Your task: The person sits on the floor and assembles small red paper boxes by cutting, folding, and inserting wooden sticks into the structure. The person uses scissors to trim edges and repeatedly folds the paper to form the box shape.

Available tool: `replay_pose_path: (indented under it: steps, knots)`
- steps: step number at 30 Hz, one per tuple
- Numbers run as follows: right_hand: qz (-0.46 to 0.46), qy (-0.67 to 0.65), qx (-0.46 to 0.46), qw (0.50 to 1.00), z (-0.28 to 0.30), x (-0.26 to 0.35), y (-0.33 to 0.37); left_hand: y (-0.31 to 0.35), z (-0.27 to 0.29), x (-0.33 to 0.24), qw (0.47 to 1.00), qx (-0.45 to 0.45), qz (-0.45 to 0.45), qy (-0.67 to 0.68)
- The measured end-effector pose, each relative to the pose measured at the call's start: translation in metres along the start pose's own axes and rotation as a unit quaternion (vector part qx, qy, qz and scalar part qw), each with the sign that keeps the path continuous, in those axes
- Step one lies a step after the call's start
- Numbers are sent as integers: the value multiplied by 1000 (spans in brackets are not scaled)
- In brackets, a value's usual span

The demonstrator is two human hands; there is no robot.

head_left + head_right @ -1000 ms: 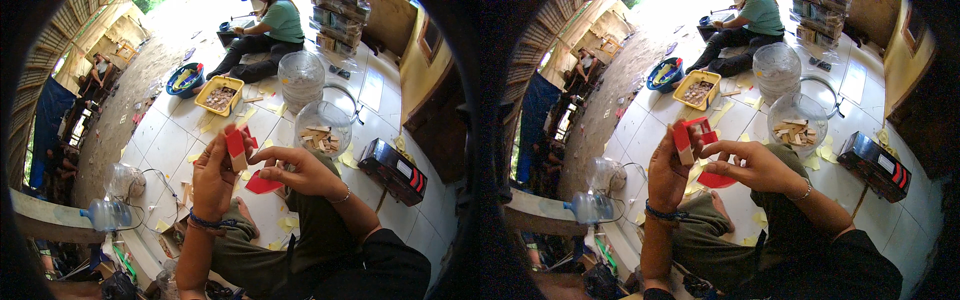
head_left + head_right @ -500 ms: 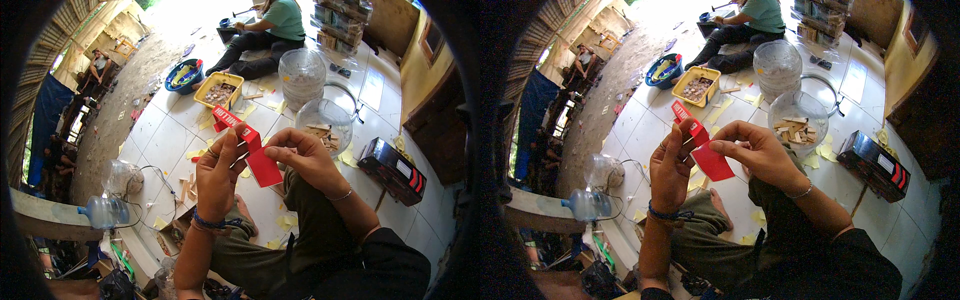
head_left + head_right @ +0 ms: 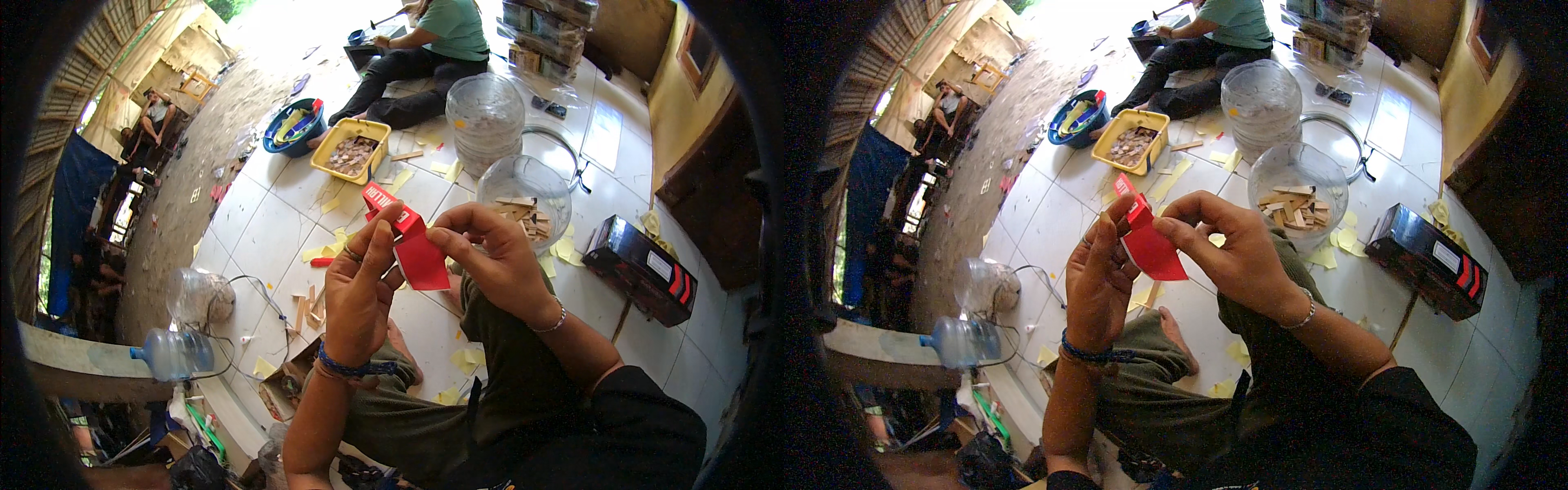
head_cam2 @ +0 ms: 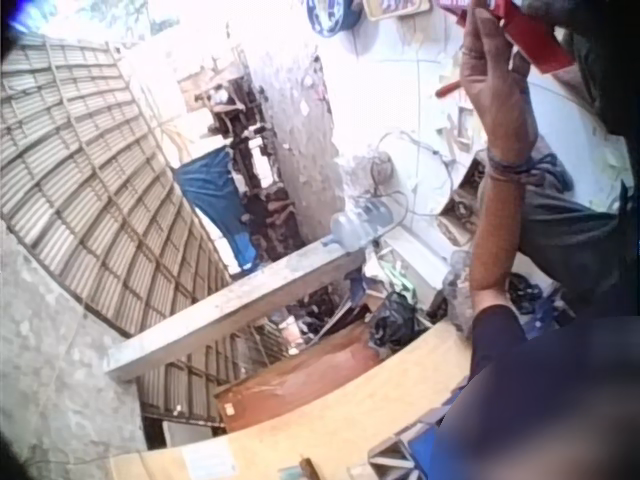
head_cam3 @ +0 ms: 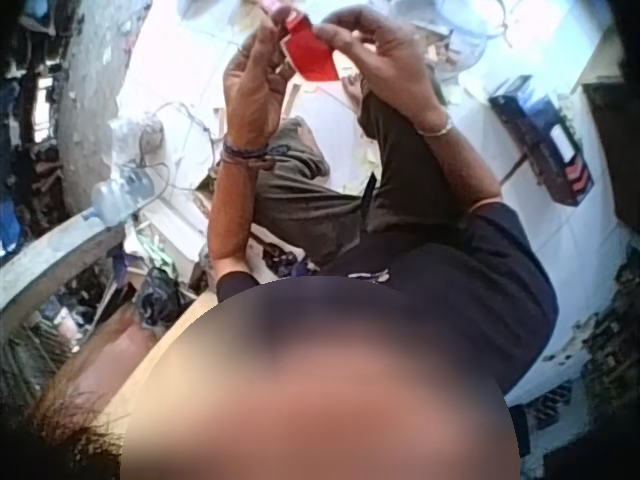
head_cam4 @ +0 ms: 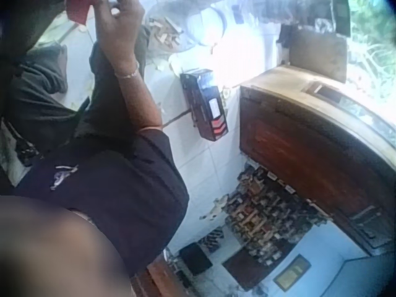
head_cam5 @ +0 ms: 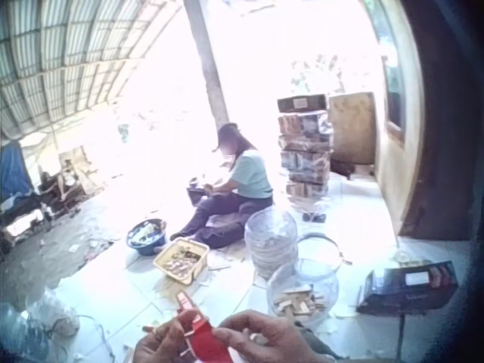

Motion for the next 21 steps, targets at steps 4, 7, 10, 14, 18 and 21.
replay_pose_path:
  steps: [4,7,10,14,18,21]
  knots:
    - [-34,-27,4,999,1,0,0,0,-2,0,1000,10,9,15]
    - [-31,-26,-1,999,2,-1,0,0,-2,0,999,9,22,29]
    - [-19,-30,-6,999,2,-2,-1,-1,-4,1,999,16,22,32]
    - [-11,-27,-7,1000,3,-4,-2,-1,-6,1,999,37,4,6]
    - [-12,-19,-6,1000,4,-5,-1,-2,-5,3,999,24,26,19]
    - [-7,-19,-8,1000,5,-5,-1,-3,-5,3,999,3,33,4]
Point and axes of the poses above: each hand's wrist, its own y-axis away from the middle knuckle, its own z-axis out of the back of the hand, x = y × z, the point moved 5 cm from there along -y, towards the middle knuckle, and after that the axes turned 6 degrees about -x, right-handed, at the moved point
